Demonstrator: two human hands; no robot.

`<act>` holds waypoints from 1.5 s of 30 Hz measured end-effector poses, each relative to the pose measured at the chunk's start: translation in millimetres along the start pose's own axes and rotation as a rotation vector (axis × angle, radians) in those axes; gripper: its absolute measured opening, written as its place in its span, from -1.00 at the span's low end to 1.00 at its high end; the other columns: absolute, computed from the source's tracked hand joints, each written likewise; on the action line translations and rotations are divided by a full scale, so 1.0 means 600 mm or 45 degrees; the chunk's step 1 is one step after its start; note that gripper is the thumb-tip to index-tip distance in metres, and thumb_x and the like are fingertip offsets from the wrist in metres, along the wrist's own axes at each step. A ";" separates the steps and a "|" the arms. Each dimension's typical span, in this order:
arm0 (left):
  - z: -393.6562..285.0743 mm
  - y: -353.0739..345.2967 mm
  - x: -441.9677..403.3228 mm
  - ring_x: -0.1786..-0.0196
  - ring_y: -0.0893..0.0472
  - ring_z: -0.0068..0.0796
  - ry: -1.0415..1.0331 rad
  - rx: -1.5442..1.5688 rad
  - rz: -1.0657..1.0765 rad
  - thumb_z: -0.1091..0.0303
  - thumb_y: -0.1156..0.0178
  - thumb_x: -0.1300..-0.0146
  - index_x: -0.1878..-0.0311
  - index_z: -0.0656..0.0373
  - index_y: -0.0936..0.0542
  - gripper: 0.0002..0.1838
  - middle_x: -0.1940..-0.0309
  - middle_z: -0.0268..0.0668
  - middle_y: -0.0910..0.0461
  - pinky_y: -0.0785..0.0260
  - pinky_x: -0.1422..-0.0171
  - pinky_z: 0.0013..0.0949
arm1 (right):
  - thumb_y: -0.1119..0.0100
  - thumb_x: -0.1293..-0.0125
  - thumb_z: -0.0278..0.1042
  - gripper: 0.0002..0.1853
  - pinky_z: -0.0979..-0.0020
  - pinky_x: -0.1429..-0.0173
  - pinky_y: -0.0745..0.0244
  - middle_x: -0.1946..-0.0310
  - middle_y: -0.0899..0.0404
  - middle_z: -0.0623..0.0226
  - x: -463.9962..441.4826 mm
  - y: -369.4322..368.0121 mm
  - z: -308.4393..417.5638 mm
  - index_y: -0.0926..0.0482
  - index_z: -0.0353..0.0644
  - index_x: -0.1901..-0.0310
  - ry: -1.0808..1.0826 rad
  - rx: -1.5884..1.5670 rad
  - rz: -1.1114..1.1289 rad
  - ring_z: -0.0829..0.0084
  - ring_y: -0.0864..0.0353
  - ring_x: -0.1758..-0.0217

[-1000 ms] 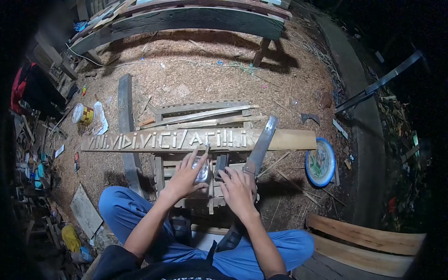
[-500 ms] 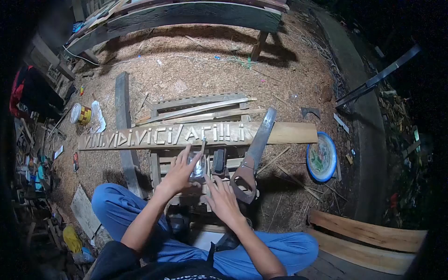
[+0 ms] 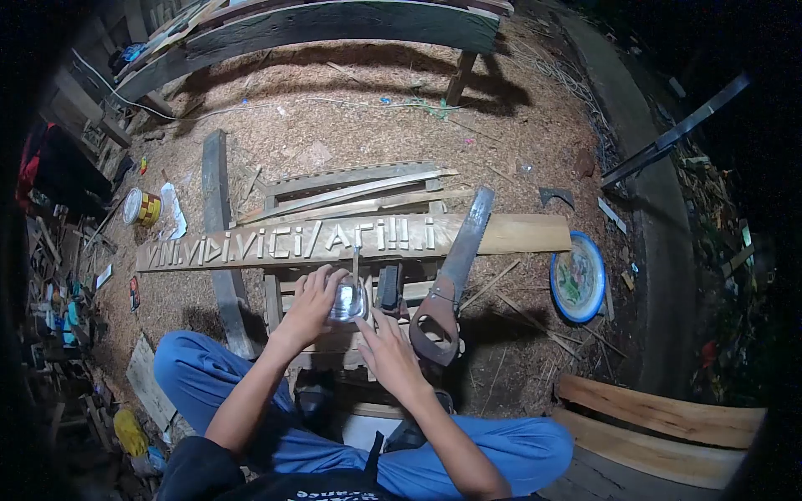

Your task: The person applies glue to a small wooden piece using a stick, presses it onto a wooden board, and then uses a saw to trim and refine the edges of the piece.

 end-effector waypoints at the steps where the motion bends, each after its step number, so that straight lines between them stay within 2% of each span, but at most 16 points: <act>1: -0.002 0.005 0.001 -0.44 -0.29 0.05 0.001 -0.005 0.002 0.40 -0.67 0.41 -0.51 0.02 -0.11 0.31 -0.40 0.01 -0.23 -0.10 -0.51 0.11 | -0.27 -0.32 -0.36 -0.45 0.07 -0.40 -0.36 -0.30 -0.34 -0.09 -0.004 -0.006 0.002 -0.43 -0.17 -0.34 0.001 -0.005 -0.001 -0.08 -0.37 -0.35; 4: -0.005 0.013 0.004 -0.39 -0.34 -0.02 0.055 -0.013 0.024 0.48 -0.61 0.31 -0.54 0.01 -0.09 0.27 -0.31 -0.07 -0.30 -0.11 -0.50 0.04 | -0.26 -0.33 -0.35 -0.47 0.05 -0.40 -0.35 -0.30 -0.34 -0.09 -0.010 -0.012 0.007 -0.45 -0.14 -0.33 0.025 -0.009 -0.039 -0.08 -0.37 -0.34; 7: 0.002 0.022 -0.004 -0.34 -0.40 -0.06 0.033 -0.023 -0.021 0.43 -0.61 0.30 -0.58 0.01 -0.06 0.30 -0.23 -0.12 -0.40 -0.15 -0.46 0.02 | -0.26 -0.33 -0.35 -0.50 0.05 -0.38 -0.36 -0.28 -0.36 -0.07 -0.015 -0.004 0.006 -0.49 -0.11 -0.31 0.044 0.020 -0.055 -0.05 -0.39 -0.32; 9: 0.004 0.027 -0.014 -0.28 -0.45 -0.09 0.030 0.095 0.115 0.36 -0.63 0.29 -0.58 0.01 -0.05 0.31 -0.15 -0.15 -0.49 -0.19 -0.41 0.00 | -0.29 -0.33 -0.35 -0.51 0.05 -0.43 -0.33 -0.30 -0.37 -0.08 -0.018 0.001 0.004 -0.52 -0.09 -0.30 0.009 0.002 -0.016 -0.06 -0.37 -0.35; 16: -0.002 0.029 -0.026 -0.23 -0.49 -0.09 -0.020 0.002 0.198 0.25 -0.65 0.29 -0.57 0.01 -0.07 0.30 -0.15 -0.14 -0.51 -0.24 -0.32 -0.02 | -0.30 -0.30 -0.36 -0.57 0.09 -0.34 -0.38 -0.18 -0.50 0.04 -0.023 0.033 0.008 -0.59 -0.14 -0.21 0.029 0.094 -0.118 0.03 -0.46 -0.26; 18: -0.012 0.049 -0.025 -0.24 -0.50 -0.12 -0.033 0.038 0.102 0.19 -0.60 0.16 -0.55 0.00 -0.14 0.17 -0.15 -0.13 -0.51 -0.28 -0.29 -0.03 | -0.32 -0.26 -0.39 -0.68 0.13 -0.24 -0.41 -0.08 -0.57 0.13 -0.023 0.048 0.002 -0.65 -0.19 -0.06 0.034 0.106 -0.251 0.12 -0.52 -0.17; 19: -0.016 0.056 -0.028 -0.16 -0.56 -0.15 -0.027 0.022 -0.002 0.15 -0.49 -0.05 -0.49 -0.04 -0.30 -0.09 -0.04 -0.17 -0.59 -0.29 -0.28 -0.06 | -0.37 -0.18 -0.43 -0.80 0.17 -0.11 -0.41 0.02 -0.61 0.22 -0.024 0.058 0.001 -0.68 -0.21 0.16 0.064 0.125 -0.353 0.17 -0.55 -0.08; 20: -0.021 0.060 -0.031 -0.16 -0.56 -0.15 -0.034 0.027 -0.001 0.15 -0.49 -0.05 -0.49 -0.04 -0.30 -0.09 -0.04 -0.17 -0.59 -0.29 -0.28 -0.06 | -0.37 -0.18 -0.43 -0.80 0.17 -0.11 -0.41 0.02 -0.61 0.22 -0.025 0.064 0.000 -0.68 -0.21 0.16 0.057 0.130 -0.354 0.17 -0.55 -0.08; 22: -0.026 0.071 -0.041 -0.06 -0.61 -0.19 0.047 0.077 -0.008 0.15 -0.40 -0.17 -0.38 -0.08 -0.46 -0.32 0.08 -0.23 -0.66 -0.29 -0.26 -0.10 | -0.42 -0.09 -0.45 -0.85 0.19 -0.02 -0.39 0.07 -0.63 0.27 -0.023 0.078 -0.002 -0.65 -0.21 0.31 0.012 0.123 -0.388 0.19 -0.56 -0.02; 23: -0.032 0.081 -0.044 0.04 -0.65 -0.24 0.010 0.103 -0.112 0.22 -0.35 -0.25 -0.20 -0.06 -0.63 -0.57 0.16 -0.27 -0.71 -0.30 -0.19 -0.16 | -0.46 -0.04 -0.45 -0.83 0.20 0.02 -0.37 0.09 -0.64 0.31 -0.021 0.081 -0.002 -0.63 -0.20 0.37 0.007 0.122 -0.438 0.20 -0.56 0.01; 24: -0.032 0.075 -0.046 0.04 -0.65 -0.24 0.010 0.108 -0.115 0.22 -0.35 -0.25 -0.20 -0.06 -0.63 -0.57 0.16 -0.27 -0.71 -0.30 -0.19 -0.16 | -0.46 -0.04 -0.45 -0.83 0.20 0.02 -0.37 0.09 -0.64 0.31 -0.019 0.083 -0.001 -0.63 -0.20 0.37 0.008 0.127 -0.436 0.20 -0.56 0.01; 27: -0.045 0.068 -0.057 0.16 -0.68 -0.27 -0.079 0.339 -0.229 0.25 -0.32 -0.30 0.09 0.02 -0.76 -0.83 0.28 -0.28 -0.75 -0.29 -0.08 -0.23 | -0.43 -0.08 -0.45 -0.86 0.20 -0.01 -0.38 0.09 -0.65 0.32 -0.018 0.085 0.001 -0.67 -0.19 0.32 0.002 0.102 -0.411 0.22 -0.56 0.01; 32: -0.062 0.065 -0.064 0.17 -0.67 -0.31 -0.136 0.431 -0.331 0.19 -0.34 -0.28 0.20 0.03 -0.77 -0.84 0.32 -0.30 -0.75 -0.28 -0.13 -0.19 | -0.35 -0.23 -0.38 -0.85 0.21 -0.04 -0.36 0.08 -0.66 0.32 -0.023 0.081 0.002 -0.72 -0.17 0.18 -0.058 0.097 -0.535 0.26 -0.57 0.00; 35: -0.061 0.071 -0.072 0.19 -0.66 -0.30 -0.128 0.442 -0.326 0.18 -0.37 -0.24 0.26 0.03 -0.77 -0.84 0.36 -0.31 -0.74 -0.27 -0.15 -0.17 | -0.36 -0.25 -0.35 -0.86 0.21 -0.04 -0.36 0.09 -0.66 0.32 -0.029 0.089 0.015 -0.73 -0.17 0.19 -0.042 0.083 -0.564 0.26 -0.57 0.01; 40: -0.063 0.072 -0.078 0.25 -0.63 -0.27 -0.103 0.402 -0.333 0.17 -0.45 -0.13 0.39 0.08 -0.70 -0.79 0.45 -0.32 -0.70 -0.24 -0.23 -0.10 | -0.41 -0.18 -0.37 -0.86 0.21 -0.03 -0.37 0.12 -0.67 0.32 -0.032 0.091 0.022 -0.72 -0.17 0.24 -0.005 0.073 -0.593 0.26 -0.58 0.02; 45: -0.064 0.076 -0.080 0.35 -0.62 -0.30 -0.092 0.447 -0.394 0.18 -0.46 -0.16 0.39 0.11 -0.66 -0.77 0.48 -0.34 -0.67 -0.23 -0.26 -0.12 | -0.45 -0.12 -0.39 -0.87 0.23 -0.02 -0.38 0.13 -0.67 0.35 -0.030 0.103 0.020 -0.69 -0.15 0.31 -0.021 0.058 -0.643 0.27 -0.60 0.04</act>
Point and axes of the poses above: each hand's wrist, its own x-axis away from the middle knuckle, its own y-axis out of the back of the hand, z = x × y, the point moved 4 cm from there along -x, towards the middle knuckle
